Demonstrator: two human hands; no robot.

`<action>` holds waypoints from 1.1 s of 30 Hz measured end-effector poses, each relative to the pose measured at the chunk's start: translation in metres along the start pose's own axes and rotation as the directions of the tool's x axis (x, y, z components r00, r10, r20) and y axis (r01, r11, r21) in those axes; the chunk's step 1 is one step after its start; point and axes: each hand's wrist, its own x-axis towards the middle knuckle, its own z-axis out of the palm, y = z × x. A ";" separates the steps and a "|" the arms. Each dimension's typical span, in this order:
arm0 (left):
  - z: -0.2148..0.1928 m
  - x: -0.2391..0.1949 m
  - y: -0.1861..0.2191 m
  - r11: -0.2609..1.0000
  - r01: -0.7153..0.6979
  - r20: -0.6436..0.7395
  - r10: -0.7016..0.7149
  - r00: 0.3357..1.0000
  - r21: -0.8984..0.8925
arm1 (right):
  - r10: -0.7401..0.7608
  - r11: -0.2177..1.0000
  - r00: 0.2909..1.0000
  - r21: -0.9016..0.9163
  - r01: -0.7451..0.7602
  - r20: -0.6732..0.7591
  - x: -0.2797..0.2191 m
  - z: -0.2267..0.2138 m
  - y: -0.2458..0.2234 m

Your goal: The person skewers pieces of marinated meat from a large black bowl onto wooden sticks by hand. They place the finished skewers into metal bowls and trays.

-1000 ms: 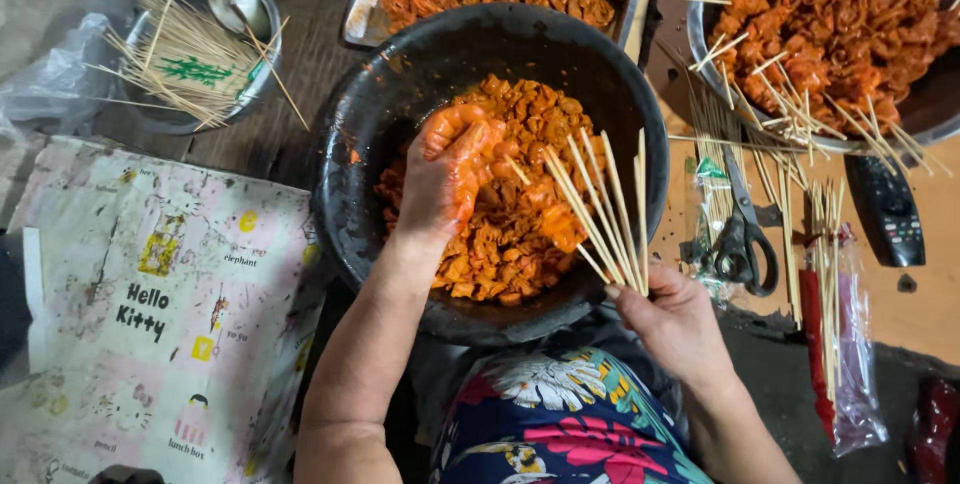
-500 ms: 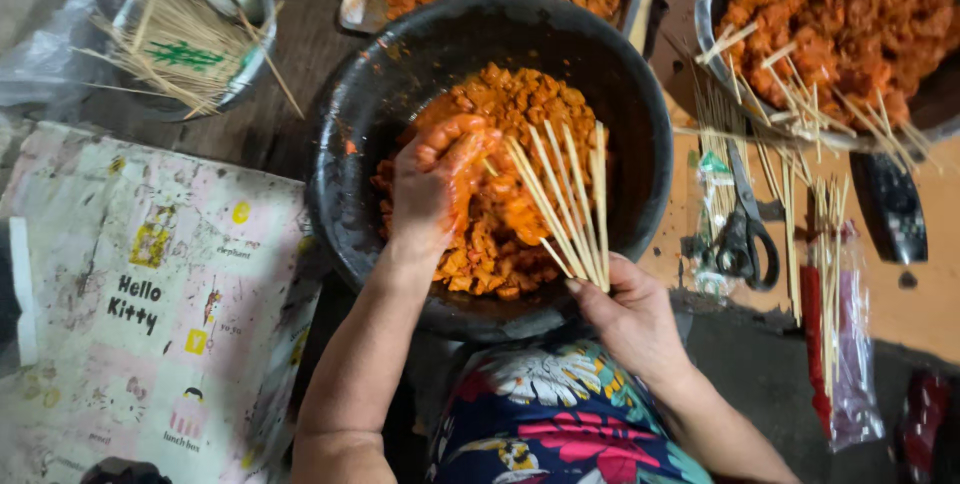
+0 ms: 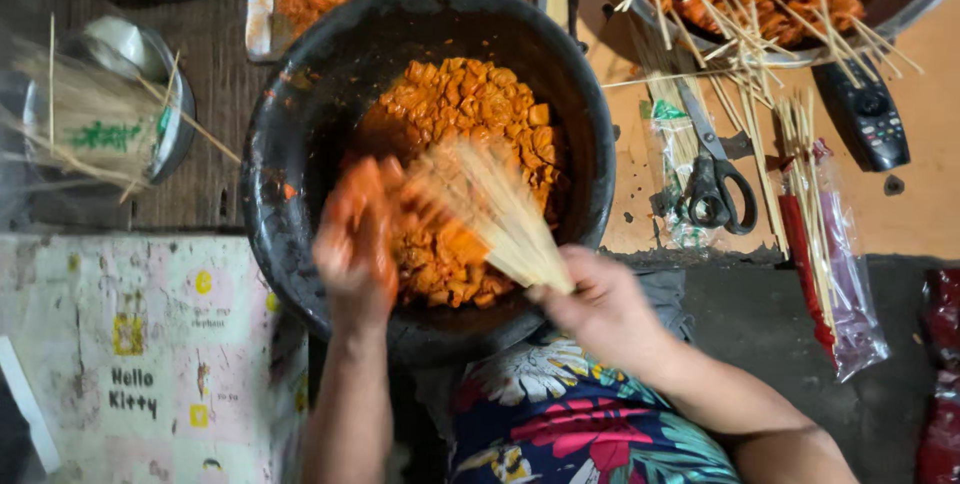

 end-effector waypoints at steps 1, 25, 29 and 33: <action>0.001 0.013 -0.002 0.981 -0.083 0.045 0.076 0.996 0.176 | -0.006 0.999 0.999 -0.035 0.004 -0.053 0.000 -0.012 0.001; 0.054 0.116 -0.172 0.076 -0.660 0.659 -0.211 0.722 0.748 | 0.300 0.800 0.913 0.594 -0.082 -0.278 -0.003 -0.077 0.033; 0.039 0.117 -0.175 0.068 -0.679 0.678 -0.186 0.711 0.731 | 0.329 0.833 0.891 0.540 -0.118 -0.312 -0.005 -0.078 0.035; 0.029 0.120 -0.177 0.100 -0.652 0.659 -0.159 0.735 0.751 | 0.250 0.873 0.910 0.483 -0.064 -0.331 -0.006 -0.078 0.028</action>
